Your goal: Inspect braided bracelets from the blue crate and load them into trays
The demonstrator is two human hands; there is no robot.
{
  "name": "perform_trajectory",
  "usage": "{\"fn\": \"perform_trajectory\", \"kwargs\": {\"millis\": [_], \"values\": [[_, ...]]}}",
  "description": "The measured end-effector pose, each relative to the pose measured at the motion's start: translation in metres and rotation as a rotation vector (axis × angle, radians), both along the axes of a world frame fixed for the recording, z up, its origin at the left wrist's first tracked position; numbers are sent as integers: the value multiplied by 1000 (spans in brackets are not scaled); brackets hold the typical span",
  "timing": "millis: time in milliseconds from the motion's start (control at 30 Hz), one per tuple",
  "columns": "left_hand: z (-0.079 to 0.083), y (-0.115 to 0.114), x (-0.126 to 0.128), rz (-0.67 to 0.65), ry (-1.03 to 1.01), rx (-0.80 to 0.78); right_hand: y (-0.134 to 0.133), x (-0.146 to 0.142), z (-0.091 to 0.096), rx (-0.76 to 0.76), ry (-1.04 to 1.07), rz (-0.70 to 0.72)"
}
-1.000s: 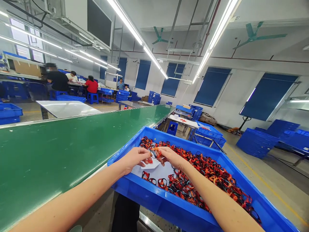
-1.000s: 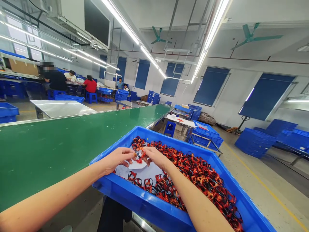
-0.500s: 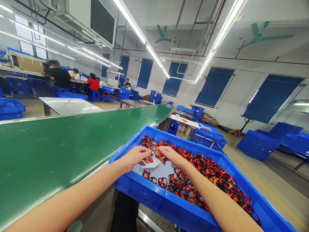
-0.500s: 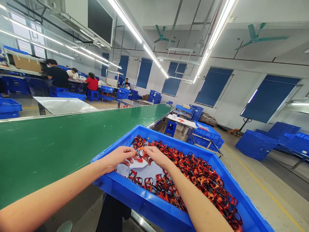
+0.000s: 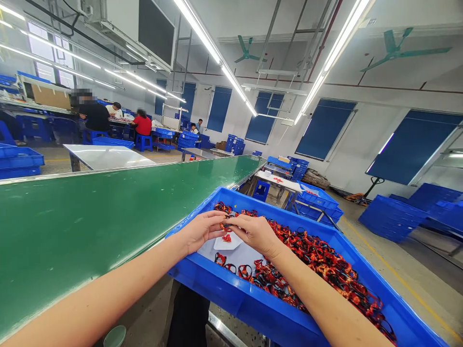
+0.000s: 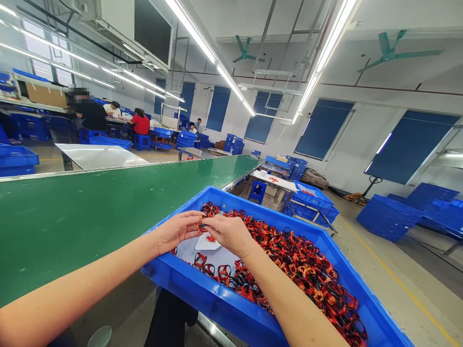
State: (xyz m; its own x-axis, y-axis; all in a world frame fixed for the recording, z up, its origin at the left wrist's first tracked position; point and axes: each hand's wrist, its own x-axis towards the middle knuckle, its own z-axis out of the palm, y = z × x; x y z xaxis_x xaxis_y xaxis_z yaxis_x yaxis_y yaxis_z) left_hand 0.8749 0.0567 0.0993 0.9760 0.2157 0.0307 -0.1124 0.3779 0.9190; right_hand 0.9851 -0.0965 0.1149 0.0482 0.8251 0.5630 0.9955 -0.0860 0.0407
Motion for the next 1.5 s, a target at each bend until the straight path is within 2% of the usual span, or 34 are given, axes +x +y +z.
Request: {"fn": "perform_trajectory", "kwargs": {"millis": [100,333,700,933,1067,1167,1233,1300,1400,1500], "values": [[1,0,0,21,-38,-49,0,1,-1,37,-45,-18],[0,-1,-1,37,-60,-98,1,-2,-3,30,78,-34],[2,-1,-2,38,-8,-77,2,-5,-1,0,246,-68],[2,0,-1,70,24,20,4,-3,-1,18,367,-57],[-4,5,8,174,164,208,-10,11,23,83,441,-115],[-10,8,24,182,322,423,-46,16,53,203,550,-149],[-11,9,40,172,400,556,-85,10,69,277,637,-177],[-10,10,59,159,469,671,-135,-5,73,327,704,-251],[-5,5,81,105,595,850,-227,-39,55,405,760,-467],[-8,-15,94,12,711,1065,-319,-84,11,472,873,-715]]}}
